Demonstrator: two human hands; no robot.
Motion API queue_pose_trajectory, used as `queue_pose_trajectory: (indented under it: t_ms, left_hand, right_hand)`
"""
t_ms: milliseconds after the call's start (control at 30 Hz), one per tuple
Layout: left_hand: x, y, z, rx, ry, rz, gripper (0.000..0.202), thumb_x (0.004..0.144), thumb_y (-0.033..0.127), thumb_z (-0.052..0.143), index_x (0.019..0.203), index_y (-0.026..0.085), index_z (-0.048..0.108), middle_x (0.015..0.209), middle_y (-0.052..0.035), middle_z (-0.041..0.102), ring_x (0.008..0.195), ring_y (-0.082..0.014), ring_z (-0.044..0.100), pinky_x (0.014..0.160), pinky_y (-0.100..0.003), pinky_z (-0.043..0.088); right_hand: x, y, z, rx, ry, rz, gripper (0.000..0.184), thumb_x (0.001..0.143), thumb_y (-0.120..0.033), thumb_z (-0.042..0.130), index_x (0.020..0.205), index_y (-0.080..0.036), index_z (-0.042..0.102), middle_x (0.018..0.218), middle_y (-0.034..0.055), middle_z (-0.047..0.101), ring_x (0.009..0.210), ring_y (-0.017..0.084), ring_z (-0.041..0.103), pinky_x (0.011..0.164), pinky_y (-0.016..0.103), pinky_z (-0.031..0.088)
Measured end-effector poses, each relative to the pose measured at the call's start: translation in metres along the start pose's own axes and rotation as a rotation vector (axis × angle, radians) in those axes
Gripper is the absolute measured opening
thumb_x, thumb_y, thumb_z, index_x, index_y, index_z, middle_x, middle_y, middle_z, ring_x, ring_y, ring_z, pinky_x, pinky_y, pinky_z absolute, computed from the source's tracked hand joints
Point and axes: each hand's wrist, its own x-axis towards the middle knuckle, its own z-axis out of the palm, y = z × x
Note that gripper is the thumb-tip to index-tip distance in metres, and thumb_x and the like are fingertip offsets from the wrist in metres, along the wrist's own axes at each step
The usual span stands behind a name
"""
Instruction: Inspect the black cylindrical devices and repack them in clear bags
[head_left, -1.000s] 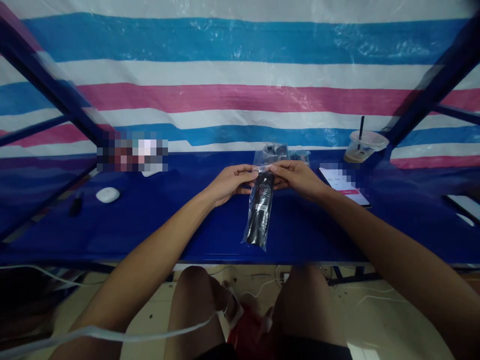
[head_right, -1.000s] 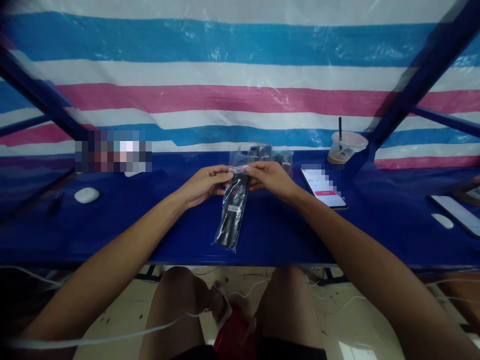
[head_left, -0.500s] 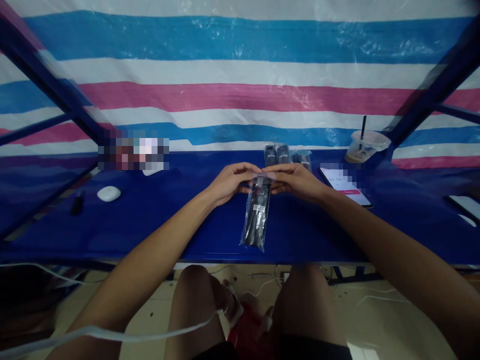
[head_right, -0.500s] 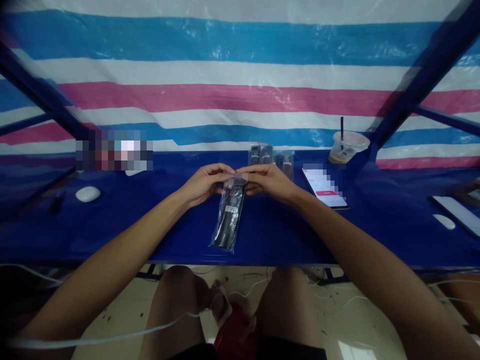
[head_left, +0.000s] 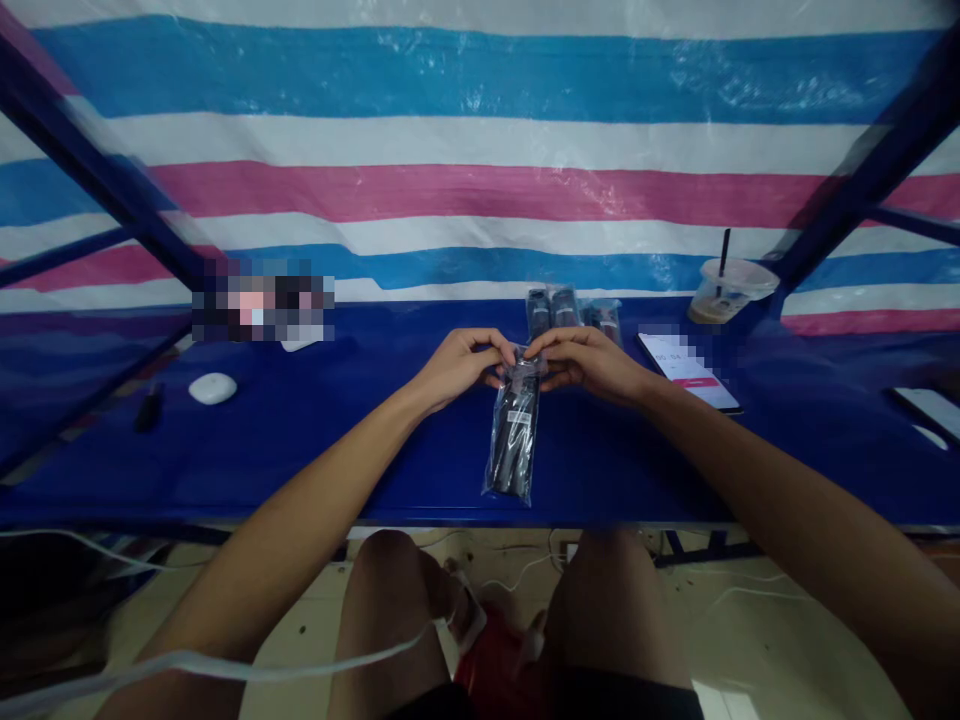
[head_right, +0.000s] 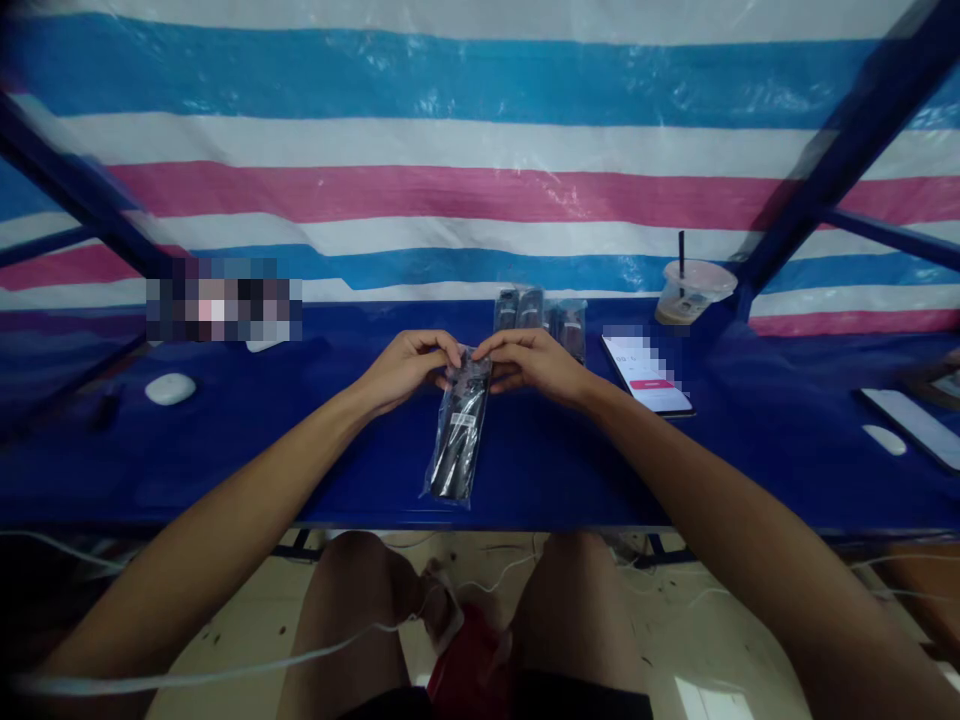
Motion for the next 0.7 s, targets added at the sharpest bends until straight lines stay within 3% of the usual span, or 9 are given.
queue_pose_trajectory:
  t_ms: [200, 300, 533, 700]
  left_hand:
    - [-0.001, 0.000, 0.002, 0.055, -0.026, 0.039, 0.010, 0.081, 0.020, 0.069, 0.072, 0.016, 0.070, 0.078, -0.0033, 0.065, 0.067, -0.0102, 0.058, 0.062, -0.024, 0.057]
    - [-0.002, -0.001, 0.001, 0.079, -0.030, 0.041, 0.011, 0.083, 0.020, 0.069, 0.073, 0.017, 0.071, 0.076, -0.0039, 0.064, 0.067, -0.0111, 0.059, 0.062, -0.025, 0.057]
    - [-0.001, -0.004, 0.001, 0.083, -0.034, 0.042, 0.010, 0.081, 0.020, 0.069, 0.072, 0.018, 0.070, 0.076, -0.0036, 0.064, 0.067, -0.0113, 0.060, 0.062, -0.027, 0.057]
    - [-0.001, -0.003, 0.001, 0.099, -0.008, 0.023, 0.011, 0.081, 0.020, 0.067, 0.071, 0.018, 0.069, 0.076, -0.0035, 0.063, 0.066, -0.0107, 0.060, 0.064, -0.027, 0.057]
  right_hand:
    - [-0.002, 0.000, 0.010, -0.084, 0.058, -0.027, 0.033, 0.084, -0.050, 0.083, 0.086, -0.019, 0.070, 0.087, 0.0061, 0.076, 0.082, 0.020, 0.074, 0.066, 0.031, 0.065]
    - [-0.002, 0.005, 0.015, -0.158, 0.067, -0.046, 0.038, 0.077, -0.044, 0.091, 0.082, -0.021, 0.062, 0.083, 0.0031, 0.073, 0.077, 0.018, 0.072, 0.061, 0.029, 0.063]
    - [-0.002, 0.010, 0.016, -0.149, 0.030, -0.041, 0.041, 0.076, -0.035, 0.092, 0.088, -0.023, 0.054, 0.083, -0.0005, 0.070, 0.074, 0.016, 0.070, 0.063, 0.030, 0.063]
    - [-0.004, 0.009, 0.017, -0.161, -0.012, -0.072, 0.043, 0.075, -0.029, 0.091, 0.096, -0.024, 0.053, 0.093, 0.0001, 0.072, 0.082, 0.016, 0.071, 0.073, 0.030, 0.060]
